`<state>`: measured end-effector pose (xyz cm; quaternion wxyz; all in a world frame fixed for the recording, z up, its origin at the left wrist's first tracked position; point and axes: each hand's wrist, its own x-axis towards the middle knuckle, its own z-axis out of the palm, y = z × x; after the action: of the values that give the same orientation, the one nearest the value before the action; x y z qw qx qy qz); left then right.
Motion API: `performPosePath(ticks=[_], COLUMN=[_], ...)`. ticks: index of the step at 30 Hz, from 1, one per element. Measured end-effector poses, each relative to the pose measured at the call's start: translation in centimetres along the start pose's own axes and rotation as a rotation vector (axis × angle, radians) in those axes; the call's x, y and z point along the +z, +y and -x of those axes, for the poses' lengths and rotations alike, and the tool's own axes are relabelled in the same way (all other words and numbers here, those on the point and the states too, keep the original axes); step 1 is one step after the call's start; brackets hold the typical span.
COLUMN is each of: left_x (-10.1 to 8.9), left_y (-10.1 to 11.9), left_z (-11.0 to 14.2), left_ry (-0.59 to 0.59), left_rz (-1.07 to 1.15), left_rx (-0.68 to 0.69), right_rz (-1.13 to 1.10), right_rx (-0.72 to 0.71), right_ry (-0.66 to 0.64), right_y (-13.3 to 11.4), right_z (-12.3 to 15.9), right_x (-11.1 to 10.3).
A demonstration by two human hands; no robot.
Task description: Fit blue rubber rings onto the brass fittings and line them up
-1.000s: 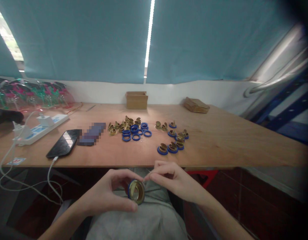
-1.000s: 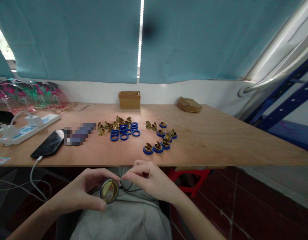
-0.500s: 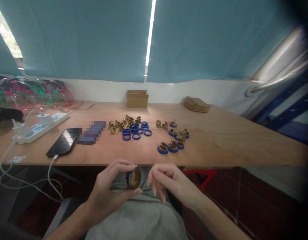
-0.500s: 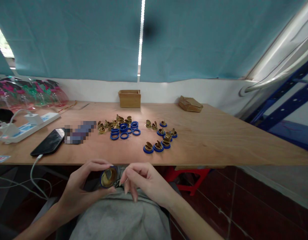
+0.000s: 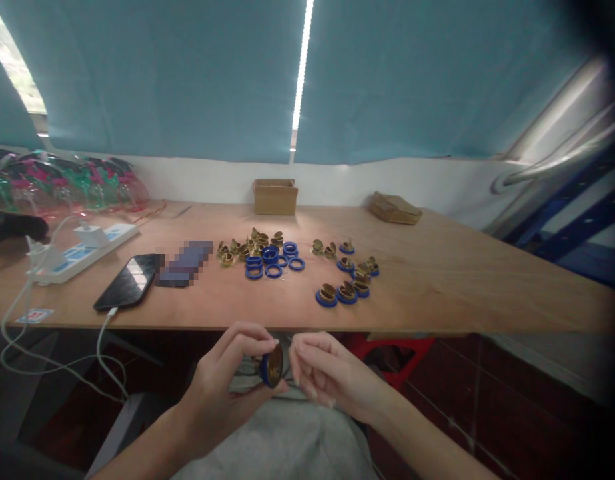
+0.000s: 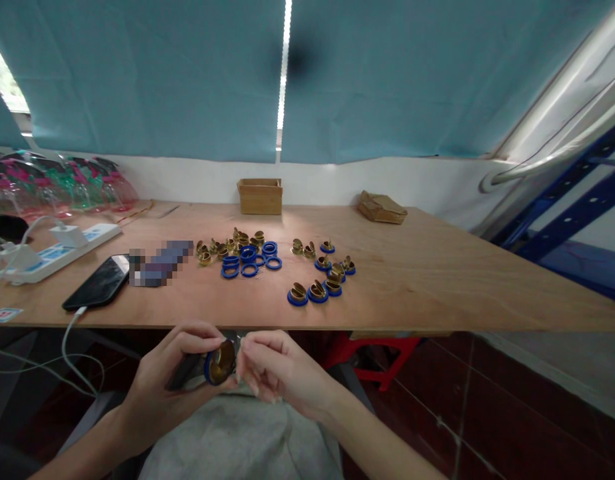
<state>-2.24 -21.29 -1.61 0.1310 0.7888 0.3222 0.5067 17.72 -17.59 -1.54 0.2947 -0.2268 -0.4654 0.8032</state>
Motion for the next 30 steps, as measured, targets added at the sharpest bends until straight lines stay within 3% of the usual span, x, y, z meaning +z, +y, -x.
performPosePath(ticks=[9, 30], left_x=[-0.01, -0.06], left_y=[-0.1, -0.05], left_z=[0.14, 0.74], left_ry=[-0.075, -0.023], left_rz=[-0.021, -0.059], left_rx=[0.107, 0.181], right_rz=[-0.078, -0.125], right_rx=[0.019, 0.065], right_ry=[-0.049, 0.0], right_y=[0.49, 0.86], right_z=[-0.25, -0.2], right_x=[0.38, 0.69])
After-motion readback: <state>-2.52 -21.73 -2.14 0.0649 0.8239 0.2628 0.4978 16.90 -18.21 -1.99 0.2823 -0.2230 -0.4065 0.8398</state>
